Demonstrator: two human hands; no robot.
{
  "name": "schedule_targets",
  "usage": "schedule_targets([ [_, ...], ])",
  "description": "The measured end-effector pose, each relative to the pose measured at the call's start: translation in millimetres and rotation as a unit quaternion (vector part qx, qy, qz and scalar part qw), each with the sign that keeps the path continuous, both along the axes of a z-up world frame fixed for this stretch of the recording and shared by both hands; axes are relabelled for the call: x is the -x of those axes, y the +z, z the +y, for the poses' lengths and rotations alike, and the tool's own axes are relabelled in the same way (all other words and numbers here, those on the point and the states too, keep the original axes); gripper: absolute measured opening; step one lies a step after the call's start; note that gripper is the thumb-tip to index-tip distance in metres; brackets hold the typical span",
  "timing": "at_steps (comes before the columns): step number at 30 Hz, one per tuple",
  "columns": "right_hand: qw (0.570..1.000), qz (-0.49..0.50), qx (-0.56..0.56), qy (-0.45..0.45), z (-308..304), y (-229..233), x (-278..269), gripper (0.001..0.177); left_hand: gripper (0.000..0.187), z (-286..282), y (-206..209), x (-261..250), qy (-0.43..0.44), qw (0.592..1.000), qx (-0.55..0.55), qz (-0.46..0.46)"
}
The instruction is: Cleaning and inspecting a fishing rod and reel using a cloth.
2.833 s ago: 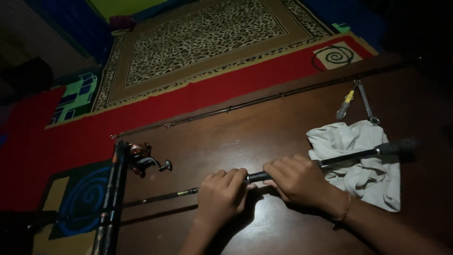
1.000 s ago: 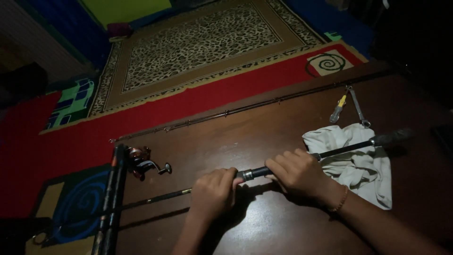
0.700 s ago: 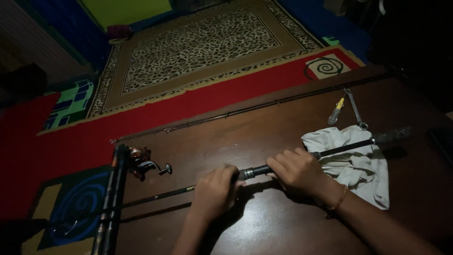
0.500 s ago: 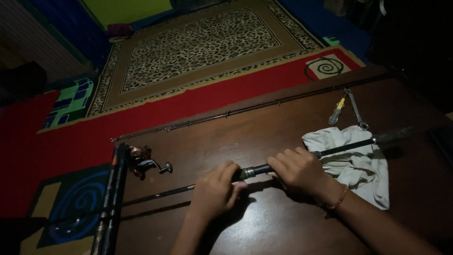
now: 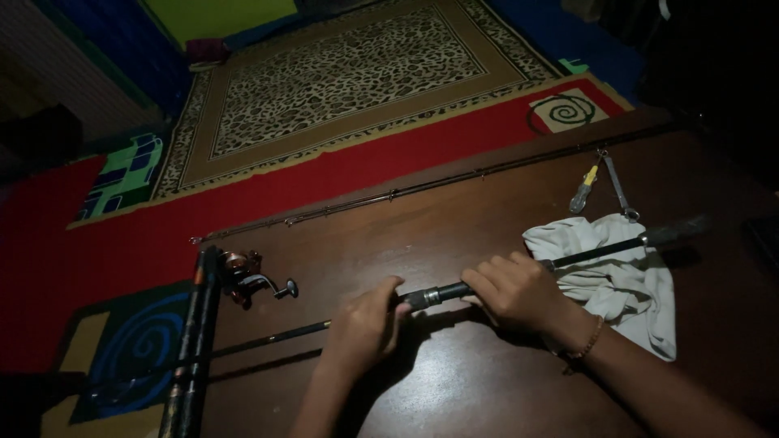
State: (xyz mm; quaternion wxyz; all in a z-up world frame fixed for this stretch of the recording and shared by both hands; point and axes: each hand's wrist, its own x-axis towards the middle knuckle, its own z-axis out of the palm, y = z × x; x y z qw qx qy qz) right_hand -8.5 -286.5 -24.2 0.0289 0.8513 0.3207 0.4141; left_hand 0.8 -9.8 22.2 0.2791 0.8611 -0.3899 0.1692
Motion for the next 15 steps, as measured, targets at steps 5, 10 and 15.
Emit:
schedule_targets([
  [5, 1.000, 0.002, 0.000, 0.006, -3, -7, -3, 0.031, 0.045, 4, -3, -1, 0.025, 0.993, -0.085, 0.074],
  [10, 0.998, 0.060, -0.029, 0.014, 6, 8, 4, 0.033, 0.036, 4, -13, -5, 0.006, 0.999, -0.024, 0.032],
  [15, 0.987, 0.126, -0.096, 0.033, 11, 33, 13, 0.025, 0.050, -6, -8, 11, 0.046, 0.993, -0.049, -0.100],
])
